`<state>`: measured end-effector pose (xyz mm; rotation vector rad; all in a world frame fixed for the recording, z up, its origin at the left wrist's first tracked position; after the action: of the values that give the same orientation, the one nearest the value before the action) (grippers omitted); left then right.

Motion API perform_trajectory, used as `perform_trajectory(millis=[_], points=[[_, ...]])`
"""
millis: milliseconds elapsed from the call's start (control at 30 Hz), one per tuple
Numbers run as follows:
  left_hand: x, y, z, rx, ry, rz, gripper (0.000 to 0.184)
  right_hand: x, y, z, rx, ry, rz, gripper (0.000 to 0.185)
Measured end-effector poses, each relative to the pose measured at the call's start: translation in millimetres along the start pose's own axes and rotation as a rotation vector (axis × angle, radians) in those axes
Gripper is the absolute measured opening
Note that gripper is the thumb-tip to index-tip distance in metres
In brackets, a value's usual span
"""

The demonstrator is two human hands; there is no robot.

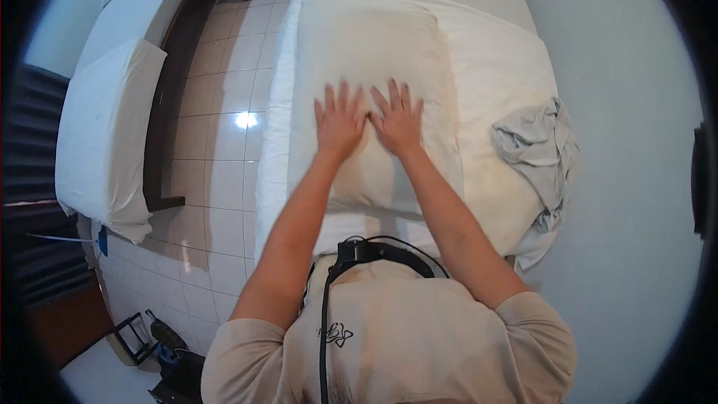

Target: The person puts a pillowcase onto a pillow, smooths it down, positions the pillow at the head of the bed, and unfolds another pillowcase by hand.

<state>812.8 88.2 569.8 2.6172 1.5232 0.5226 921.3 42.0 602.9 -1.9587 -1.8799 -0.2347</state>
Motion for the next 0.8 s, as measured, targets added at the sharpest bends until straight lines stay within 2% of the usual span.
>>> perform_trajectory(millis=[33,67,100,133,167,200,233,267,300,333,367,400,467,500,567,600,633,667,733,800], points=[[-24,-11,32,-0.112,-0.087,-0.011,0.063,-20,14,26,-0.023,-0.134,0.068,0.056],[-31,-17,27,-0.113,-0.081,-0.024,0.063,-30,33,45,-0.051,-0.269,0.133,0.06],[-36,-35,26,-0.077,-0.129,-0.149,0.064,-27,45,46,-0.048,-0.273,0.121,0.06],[-41,-56,24,-0.038,-0.187,-0.268,0.065,-32,69,45,-0.122,-0.274,0.235,0.061],[-40,-72,23,-0.036,-0.199,-0.27,0.065,-40,90,43,-0.198,-0.278,0.353,0.062],[-38,-112,24,-0.058,-0.217,-0.524,0.066,-32,100,45,-0.202,-0.283,0.346,0.062],[-36,-142,28,-0.083,-0.225,-0.781,0.066,-22,128,37,-0.238,-0.202,0.514,0.06],[-15,-145,29,-0.088,-0.219,-0.786,0.066,-14,150,30,-0.27,-0.115,0.687,0.059],[16,-141,15,-0.164,-0.052,-0.673,0.064,10,148,29,-0.27,-0.114,0.688,0.059],[44,-135,0,-0.237,0.112,-0.555,0.063,50,129,27,-0.09,0.009,0.477,0.059],[77,-104,-7,-0.215,0.118,-0.37,0.061,80,106,23,0.088,0.13,0.265,0.059],[102,-66,-9,-0.191,0.12,-0.185,0.06,93,100,37,0.087,0.13,0.27,0.059],[131,-17,31,-0.035,-0.073,0.086,0.059,125,59,94,-0.039,-0.176,-0.075,0.061],[133,-22,45,-0.142,-0.054,0.077,0.06,136,65,92,-0.047,-0.159,-0.083,0.061],[127,-52,69,-0.172,-0.07,-0.003,0.062,119,103,106,-0.058,-0.344,0.216,0.066],[126,-70,78,-0.197,-0.093,-0.08,0.064,119,112,109,-0.057,-0.338,0.22,0.066],[126,-84,88,-0.167,-0.119,-0.131,0.072,113,131,113,-0.086,-0.388,0.322,0.069],[130,-88,91,-0.164,-0.123,-0.131,0.072,105,148,117,-0.113,-0.442,0.422,0.073],[134,-97,92,-0.193,-0.141,-0.186,0.074,107,173,127,-0.074,-0.477,0.469,0.075],[146,-101,80,-0.169,-0.176,-0.241,0.074,112,198,125,0.057,-0.477,0.701,0.075]])
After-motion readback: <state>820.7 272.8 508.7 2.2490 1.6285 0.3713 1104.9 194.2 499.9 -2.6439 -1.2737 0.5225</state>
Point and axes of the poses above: each hand's wrist, its own x-axis towards the middle knuckle, its own z-axis out of the palm, y = z × x, the point moved 10 cm from there along x, towards the middle knuckle, and after that the axes turned 4 degrees about -z, right-handed, at the moved point
